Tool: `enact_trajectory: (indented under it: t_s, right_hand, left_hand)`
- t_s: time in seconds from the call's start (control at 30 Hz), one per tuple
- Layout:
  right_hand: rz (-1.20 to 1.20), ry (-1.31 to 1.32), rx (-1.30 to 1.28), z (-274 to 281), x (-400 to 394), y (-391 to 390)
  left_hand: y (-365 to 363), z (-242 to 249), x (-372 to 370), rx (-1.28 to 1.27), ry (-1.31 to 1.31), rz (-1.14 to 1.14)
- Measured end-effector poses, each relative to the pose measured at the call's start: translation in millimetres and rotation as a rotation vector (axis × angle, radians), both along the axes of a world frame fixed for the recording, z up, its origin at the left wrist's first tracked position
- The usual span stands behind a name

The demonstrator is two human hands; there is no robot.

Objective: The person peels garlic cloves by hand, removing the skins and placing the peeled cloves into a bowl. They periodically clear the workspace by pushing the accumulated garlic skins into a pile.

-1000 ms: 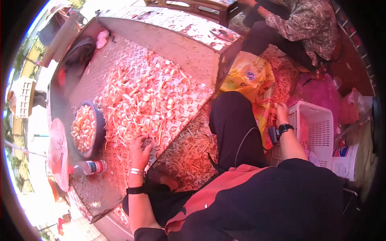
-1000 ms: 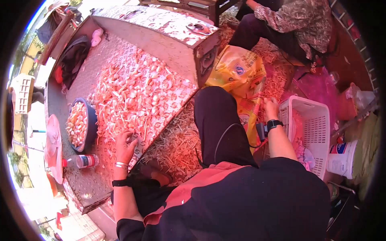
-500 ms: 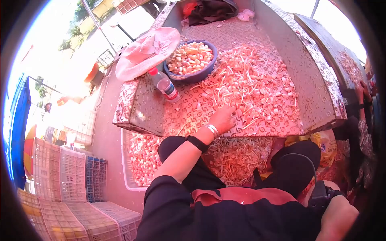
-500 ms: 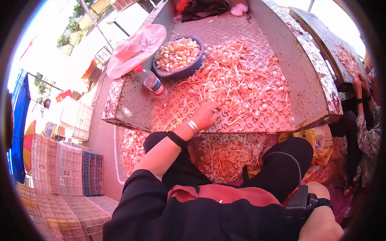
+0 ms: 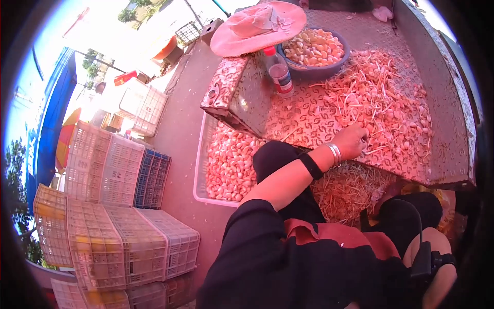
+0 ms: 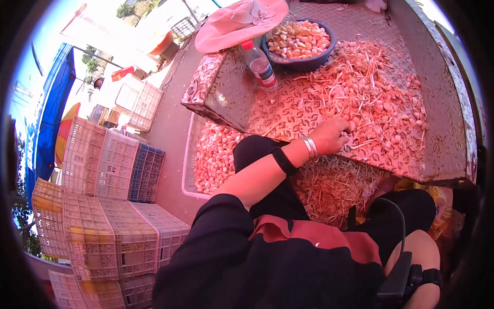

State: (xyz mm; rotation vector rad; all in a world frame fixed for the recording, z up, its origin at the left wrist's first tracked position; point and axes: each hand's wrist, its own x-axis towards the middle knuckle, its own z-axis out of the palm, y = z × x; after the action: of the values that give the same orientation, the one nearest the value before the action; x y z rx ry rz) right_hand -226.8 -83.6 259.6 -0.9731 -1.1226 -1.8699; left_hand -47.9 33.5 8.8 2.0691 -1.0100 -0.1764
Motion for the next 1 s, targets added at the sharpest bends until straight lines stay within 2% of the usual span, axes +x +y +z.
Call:
enact_trajectory:
  t_s: [0.07, 0.13, 0.17, 0.27, 0.37, 0.53, 0.67, 0.77, 0.9, 1.0]
  right_hand:
    - [0.024, 0.0, 0.008, -0.2, 1.7, 2.9]
    - [0.023, -0.007, 0.0, 2.8, 0.8, 0.6]
    - [0.022, -0.014, -0.005, 5.3, 0.0, -1.6]
    - [0.014, -0.049, -0.004, 11.6, -2.5, -6.0]
    - [0.024, -0.102, 0.034, 13.1, -0.9, -2.7]
    - [-0.008, -0.131, 0.031, 18.1, -7.6, -14.9]
    - [-0.022, -0.15, 0.056, 16.7, -8.8, -20.2]
    - [-0.012, -0.13, 0.081, 11.8, -6.5, -20.2]
    - [-0.076, -0.063, 0.063, 13.0, -18.3, -32.3]
    - [-0.112, -0.032, 0.041, 14.4, -19.7, -40.6]
  left_hand:
    - [3.8, 2.1, 1.9, -0.005, -0.003, -0.002]
    - [7.8, 10.0, 5.2, 0.253, -0.013, 0.262]
    - [9.9, 16.0, 8.0, 0.243, -0.017, 0.259]
    - [19.6, 36.1, 20.5, 0.546, 0.192, 0.533]
    - [21.9, 4.8, 33.8, 0.575, 0.218, 0.604]
    - [8.2, -9.1, 32.5, 0.51, 0.225, 0.574]
    - [1.5, -23.9, 41.5, 0.419, 0.122, 0.556]
    - [-9.4, -20.3, 42.1, 0.371, 0.192, 0.602]
    - [-33.7, -34.2, 51.1, 0.329, 0.272, 0.518]
    - [-44.3, -18.1, 54.4, 0.236, 0.223, 0.511]
